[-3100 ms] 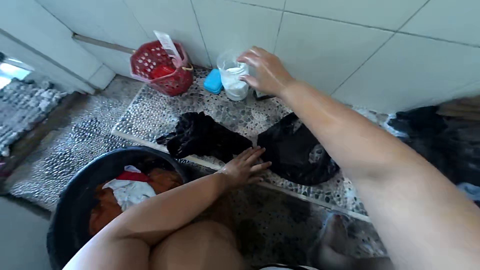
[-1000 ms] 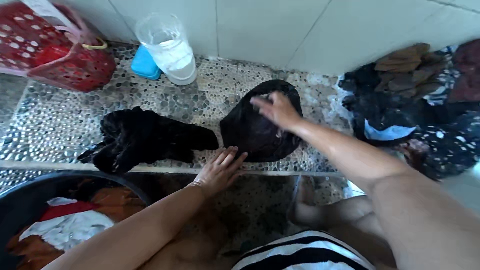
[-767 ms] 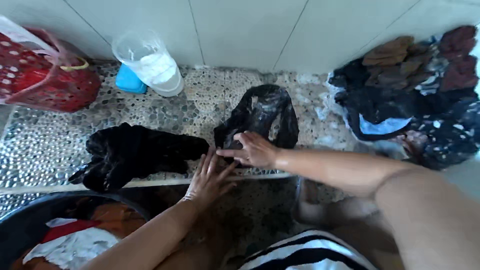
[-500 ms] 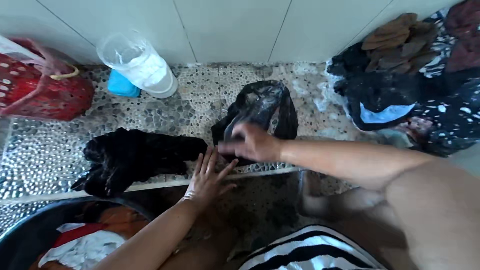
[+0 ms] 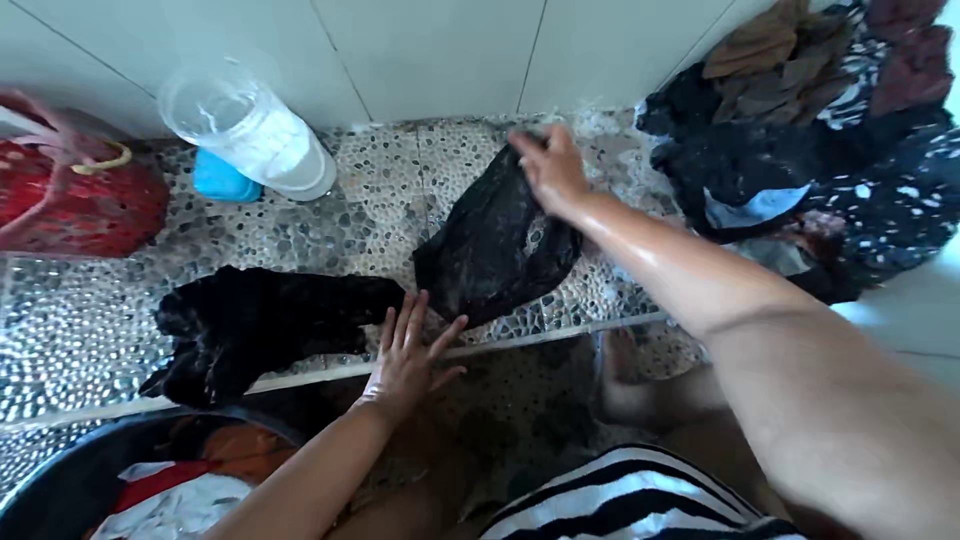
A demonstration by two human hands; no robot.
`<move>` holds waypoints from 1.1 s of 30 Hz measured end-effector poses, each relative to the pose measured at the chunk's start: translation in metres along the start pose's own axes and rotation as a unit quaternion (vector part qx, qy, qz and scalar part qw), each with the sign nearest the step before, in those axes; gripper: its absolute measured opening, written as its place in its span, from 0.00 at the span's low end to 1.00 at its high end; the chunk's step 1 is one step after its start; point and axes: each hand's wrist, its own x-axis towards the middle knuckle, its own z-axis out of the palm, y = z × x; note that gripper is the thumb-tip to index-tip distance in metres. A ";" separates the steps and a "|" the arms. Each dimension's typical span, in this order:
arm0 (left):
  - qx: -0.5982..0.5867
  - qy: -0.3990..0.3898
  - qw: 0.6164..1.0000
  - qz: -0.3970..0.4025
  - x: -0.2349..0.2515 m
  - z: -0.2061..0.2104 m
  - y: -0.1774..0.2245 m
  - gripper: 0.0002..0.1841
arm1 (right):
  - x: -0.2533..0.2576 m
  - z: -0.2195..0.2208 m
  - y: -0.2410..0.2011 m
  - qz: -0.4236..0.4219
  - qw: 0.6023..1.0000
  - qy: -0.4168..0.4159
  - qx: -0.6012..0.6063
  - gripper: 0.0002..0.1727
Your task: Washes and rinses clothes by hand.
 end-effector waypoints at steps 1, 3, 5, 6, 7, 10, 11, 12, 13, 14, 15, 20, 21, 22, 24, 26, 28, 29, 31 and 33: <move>0.004 0.005 1.000 -0.003 0.003 0.000 -0.002 0.38 | -0.011 0.008 -0.023 0.003 1.000 0.013 0.001 0.24; 0.007 0.011 1.000 -0.007 0.002 0.003 -0.001 0.38 | -0.037 0.034 -0.049 -0.022 0.997 -0.008 0.076 0.20; 0.002 -0.006 1.000 -0.008 -0.001 0.004 0.001 0.39 | -0.026 0.029 -0.026 0.023 0.994 -0.041 0.100 0.25; 0.003 -0.008 1.000 -0.008 -0.001 0.004 0.001 0.39 | -0.008 0.015 0.001 0.045 0.997 -0.013 0.068 0.25; 0.002 -0.008 1.000 -0.009 0.000 0.002 0.000 0.39 | 0.011 0.004 0.026 0.049 0.998 0.028 0.013 0.24; 0.001 0.003 1.000 -0.008 0.002 0.000 0.000 0.40 | 0.007 0.005 -0.004 0.073 0.993 0.080 -0.049 0.25; -0.001 0.009 1.000 -0.009 0.004 0.000 0.000 0.40 | -0.009 0.020 -0.036 0.026 0.997 0.067 -0.019 0.24; -0.003 0.009 1.000 -0.011 0.003 0.001 0.000 0.39 | -0.030 0.042 -0.058 -0.033 0.998 0.041 0.024 0.22; -0.003 0.005 1.000 -0.011 0.001 0.002 0.001 0.39 | -0.045 0.056 -0.068 -0.067 0.996 0.005 0.066 0.21; -0.005 -0.007 1.000 -0.012 -0.001 0.002 0.001 0.39 | -0.045 0.059 -0.065 -0.067 0.994 -0.022 0.079 0.18; -0.009 -0.019 1.000 -0.015 -0.001 0.002 0.003 0.39 | -0.034 0.051 -0.045 -0.063 0.995 -0.030 0.070 0.18; -0.008 -0.036 0.999 -0.019 0.002 -0.002 0.002 0.40 | 0.008 0.024 -0.017 0.061 0.993 0.086 -0.048 0.25; -0.005 -0.033 0.999 -0.020 0.003 -0.002 0.000 0.40 | -0.015 0.033 -0.051 0.033 0.998 0.058 -0.014 0.26; -0.007 -0.034 0.999 -0.022 0.004 -0.003 0.001 0.40 | -0.047 0.049 -0.075 -0.021 0.999 0.024 0.023 0.26; -0.019 -0.042 0.999 -0.023 0.003 -0.005 0.003 0.39 | -0.100 0.066 -0.070 -0.110 0.994 -0.007 0.027 0.23; -0.017 -0.039 0.999 -0.021 0.005 -0.004 0.002 0.40 | -0.100 0.045 -0.013 -0.074 0.995 0.057 -0.033 0.21; -0.010 -0.046 0.999 -0.025 0.004 -0.005 0.003 0.40 | -0.072 0.010 0.038 0.079 0.988 0.107 -0.080 0.24; -0.013 -0.047 0.998 -0.026 0.003 -0.005 0.006 0.40 | -0.063 -0.004 0.042 0.157 0.978 0.117 -0.079 0.25; -0.006 -0.031 0.999 -0.026 0.007 -0.003 0.005 0.40 | -0.056 -0.008 -0.003 0.179 0.978 0.102 -0.039 0.27; -0.008 -0.037 0.999 -0.033 0.007 -0.004 0.004 0.40 | -0.072 0.031 -0.061 0.018 0.999 0.033 0.028 0.26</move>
